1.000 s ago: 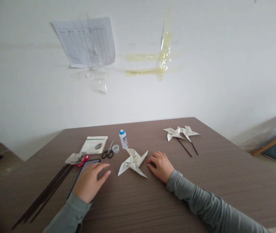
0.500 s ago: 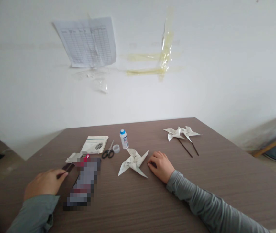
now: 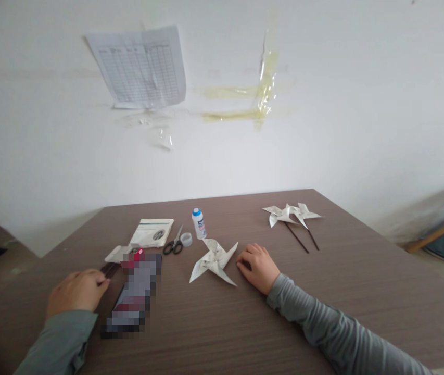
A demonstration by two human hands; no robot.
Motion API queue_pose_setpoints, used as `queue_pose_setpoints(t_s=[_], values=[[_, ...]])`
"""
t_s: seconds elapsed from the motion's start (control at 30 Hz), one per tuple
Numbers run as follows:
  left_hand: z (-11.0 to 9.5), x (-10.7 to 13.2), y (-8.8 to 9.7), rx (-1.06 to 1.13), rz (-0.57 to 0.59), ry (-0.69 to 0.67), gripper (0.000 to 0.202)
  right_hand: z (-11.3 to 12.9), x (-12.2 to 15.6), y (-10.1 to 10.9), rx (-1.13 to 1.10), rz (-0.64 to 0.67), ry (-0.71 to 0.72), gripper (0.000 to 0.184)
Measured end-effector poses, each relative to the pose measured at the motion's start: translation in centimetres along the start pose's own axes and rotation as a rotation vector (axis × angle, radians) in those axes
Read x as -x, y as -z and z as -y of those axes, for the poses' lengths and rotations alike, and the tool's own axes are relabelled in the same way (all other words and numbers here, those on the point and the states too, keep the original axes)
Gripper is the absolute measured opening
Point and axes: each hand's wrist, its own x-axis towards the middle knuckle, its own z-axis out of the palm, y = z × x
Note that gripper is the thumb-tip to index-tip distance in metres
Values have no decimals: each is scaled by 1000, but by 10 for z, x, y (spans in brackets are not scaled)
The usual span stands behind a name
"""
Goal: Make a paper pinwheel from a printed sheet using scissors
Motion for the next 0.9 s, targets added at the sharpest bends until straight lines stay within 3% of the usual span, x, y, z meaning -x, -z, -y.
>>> queue_pose_setpoints(t_s=[0.27, 0.43, 0.53, 0.67, 0.8, 0.9], values=[[1, 2, -1, -154, 23, 3, 24, 3, 0, 2, 2, 13, -25, 22], [5, 6, 1, -184, 84, -9, 33, -1, 0, 0, 1, 17, -12, 23], [1, 11, 4, -185, 59, -10, 31, -1, 0, 0, 4, 7, -5, 23], [-25, 20, 15, -145, -3, -67, 26, 3, 1, 2, 20, 12, -6, 25], [-68, 26, 24, -56, -67, -186, 24, 3, 1, 2, 17, -18, 3, 22], [-102, 29, 20, -21, -93, -292, 24, -3, 0, -2, 23, -37, 28, 19]])
